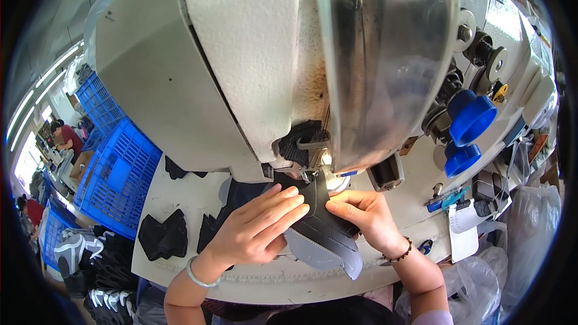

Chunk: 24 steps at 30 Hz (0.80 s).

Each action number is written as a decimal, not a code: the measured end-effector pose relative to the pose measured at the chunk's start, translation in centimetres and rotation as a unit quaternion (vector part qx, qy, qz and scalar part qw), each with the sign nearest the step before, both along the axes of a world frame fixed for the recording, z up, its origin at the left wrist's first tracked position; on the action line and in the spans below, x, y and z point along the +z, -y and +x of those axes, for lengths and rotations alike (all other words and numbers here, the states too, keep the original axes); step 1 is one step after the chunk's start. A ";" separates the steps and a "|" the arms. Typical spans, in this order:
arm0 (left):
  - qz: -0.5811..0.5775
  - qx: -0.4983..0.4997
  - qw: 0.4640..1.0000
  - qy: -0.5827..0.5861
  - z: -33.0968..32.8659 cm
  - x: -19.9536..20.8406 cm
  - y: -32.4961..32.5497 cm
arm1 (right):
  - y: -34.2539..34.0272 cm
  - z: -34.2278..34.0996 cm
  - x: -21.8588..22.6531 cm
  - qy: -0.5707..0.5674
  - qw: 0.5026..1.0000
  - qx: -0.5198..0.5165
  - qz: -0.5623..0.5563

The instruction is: Sewing components of a black shoe using an industrial sewing machine.

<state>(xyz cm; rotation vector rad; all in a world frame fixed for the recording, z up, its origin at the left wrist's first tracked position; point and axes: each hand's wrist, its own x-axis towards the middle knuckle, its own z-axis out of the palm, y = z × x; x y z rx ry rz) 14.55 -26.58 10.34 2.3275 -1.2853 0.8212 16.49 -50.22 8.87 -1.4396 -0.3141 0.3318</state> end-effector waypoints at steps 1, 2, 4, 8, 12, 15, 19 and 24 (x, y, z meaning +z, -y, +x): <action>0.001 0.005 0.999 0.040 0.2 -0.1 0.2 | 0.0 0.0 0.0 -0.002 1.000 -0.005 -0.013; 0.006 0.017 0.997 0.076 0.4 -0.3 0.3 | 0.0 0.0 -0.1 0.010 1.000 0.006 0.007; -0.007 0.016 0.995 0.097 0.5 -0.4 0.5 | 0.0 0.0 -0.2 0.007 1.000 -0.001 0.003; -0.011 0.033 0.991 0.130 0.5 -0.3 0.6 | -0.5 -0.2 -0.9 0.053 0.998 -0.031 -0.014; -0.018 0.027 0.988 0.150 0.7 -0.2 0.7 | -0.7 -0.4 -1.5 0.106 0.993 -0.045 0.003; -0.007 0.031 0.985 0.169 0.7 -0.1 0.7 | -0.7 -0.5 -1.5 0.128 0.989 -0.065 -0.018; -0.012 0.035 0.985 0.171 0.6 -0.1 0.7 | -0.5 -0.4 -1.3 0.124 0.990 -0.056 -0.030; -0.022 0.056 0.986 0.155 1.2 -0.2 1.0 | 0.3 0.6 -1.8 0.266 0.952 -0.108 -0.104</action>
